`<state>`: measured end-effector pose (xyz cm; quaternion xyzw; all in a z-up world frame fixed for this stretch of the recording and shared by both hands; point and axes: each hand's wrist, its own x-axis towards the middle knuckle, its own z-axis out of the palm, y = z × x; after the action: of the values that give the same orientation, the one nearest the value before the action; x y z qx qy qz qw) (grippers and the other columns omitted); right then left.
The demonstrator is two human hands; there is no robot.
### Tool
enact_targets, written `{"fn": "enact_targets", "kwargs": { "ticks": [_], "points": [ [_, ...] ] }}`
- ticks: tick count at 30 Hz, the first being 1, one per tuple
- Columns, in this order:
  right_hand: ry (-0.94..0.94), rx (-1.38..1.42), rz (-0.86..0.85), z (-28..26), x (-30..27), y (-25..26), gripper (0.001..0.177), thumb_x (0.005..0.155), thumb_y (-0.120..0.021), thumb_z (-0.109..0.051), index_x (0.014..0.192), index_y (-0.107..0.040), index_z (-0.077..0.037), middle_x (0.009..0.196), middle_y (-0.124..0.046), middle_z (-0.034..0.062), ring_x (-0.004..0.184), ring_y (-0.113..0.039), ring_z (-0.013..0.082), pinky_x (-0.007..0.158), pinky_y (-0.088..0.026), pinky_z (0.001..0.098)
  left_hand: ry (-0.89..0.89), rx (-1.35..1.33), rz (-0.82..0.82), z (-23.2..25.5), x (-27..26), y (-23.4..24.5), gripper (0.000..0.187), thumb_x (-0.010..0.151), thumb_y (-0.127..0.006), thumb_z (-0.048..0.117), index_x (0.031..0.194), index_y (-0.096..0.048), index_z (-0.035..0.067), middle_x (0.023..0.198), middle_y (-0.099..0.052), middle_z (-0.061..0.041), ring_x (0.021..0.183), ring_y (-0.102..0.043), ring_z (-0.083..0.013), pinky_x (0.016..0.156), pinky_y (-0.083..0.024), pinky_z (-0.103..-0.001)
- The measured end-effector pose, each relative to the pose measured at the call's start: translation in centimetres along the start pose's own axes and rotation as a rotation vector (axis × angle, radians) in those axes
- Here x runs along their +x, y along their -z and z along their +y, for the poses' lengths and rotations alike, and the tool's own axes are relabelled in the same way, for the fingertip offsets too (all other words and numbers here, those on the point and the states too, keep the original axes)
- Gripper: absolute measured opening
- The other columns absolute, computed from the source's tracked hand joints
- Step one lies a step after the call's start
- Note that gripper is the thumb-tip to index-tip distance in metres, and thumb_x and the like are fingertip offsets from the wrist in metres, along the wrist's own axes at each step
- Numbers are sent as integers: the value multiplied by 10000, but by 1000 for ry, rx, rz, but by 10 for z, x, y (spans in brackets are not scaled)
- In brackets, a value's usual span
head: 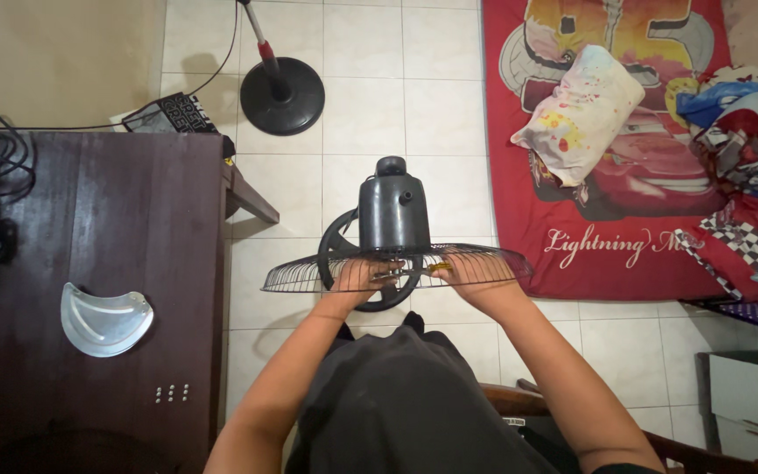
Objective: The person assembles an electric fan by attaching the front wire cage and securing the fan blades to the motor hub. They use a screwdriver to tighten screws on the cage and then install and tighten the blades one by one.
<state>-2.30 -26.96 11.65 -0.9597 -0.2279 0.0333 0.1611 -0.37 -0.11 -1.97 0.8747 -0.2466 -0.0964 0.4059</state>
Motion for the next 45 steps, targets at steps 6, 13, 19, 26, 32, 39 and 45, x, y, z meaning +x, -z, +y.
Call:
{"fn": "enact_targets", "kwargs": {
  "ticks": [6,13,19,26,32,39,45],
  "points": [
    [94,-30,88,-2,-2,-5,331,930,-674,-328,1040,-652,-17,866,-714,150,729,-682,335,636,-549,450,26,42,-34,4,1,2,369,855,-770,387,1216,-753,312,1006,-757,-123,878,-708,-337,829,-560,-443],
    [98,-44,131,-5,-6,0,292,939,-665,-311,1004,-642,-28,844,-708,134,727,-679,314,659,-552,436,14,-21,18,3,-3,1,339,855,-783,359,1190,-760,310,1025,-766,-92,879,-719,-315,835,-583,-409],
    [6,-84,-30,1,-3,-4,320,968,-660,-358,1010,-642,-42,890,-715,134,795,-691,319,689,-552,447,31,-27,22,2,-1,1,325,833,-805,341,1153,-775,301,1031,-769,-91,877,-722,-317,825,-575,-421],
    [160,-100,171,-5,-9,4,323,935,-605,-313,1099,-617,-35,988,-718,151,838,-691,313,703,-552,435,-20,-7,38,1,-4,1,347,843,-791,364,1184,-767,301,1046,-764,-100,891,-719,-324,833,-574,-423],
    [83,-13,-132,-4,3,3,217,995,-578,-300,1104,-621,-117,990,-717,102,890,-699,295,738,-557,450,6,79,2,-4,-3,-10,360,858,-786,375,1205,-762,285,983,-756,-101,879,-720,-320,831,-566,-422],
    [-63,128,-247,4,10,-8,271,1011,-523,-359,1018,-669,-130,947,-734,106,863,-691,315,752,-551,466,6,-26,-22,-11,-4,-14,364,855,-787,343,1209,-758,265,1012,-766,-83,880,-721,-287,826,-573,-400],
    [-96,-6,-127,-8,7,-6,277,966,-578,-375,952,-686,-120,896,-723,115,805,-695,311,720,-563,453,-179,126,198,-14,-16,-24,349,838,-813,311,1176,-776,231,975,-775,-59,844,-724,-274,811,-575,-397]
  ]
}}
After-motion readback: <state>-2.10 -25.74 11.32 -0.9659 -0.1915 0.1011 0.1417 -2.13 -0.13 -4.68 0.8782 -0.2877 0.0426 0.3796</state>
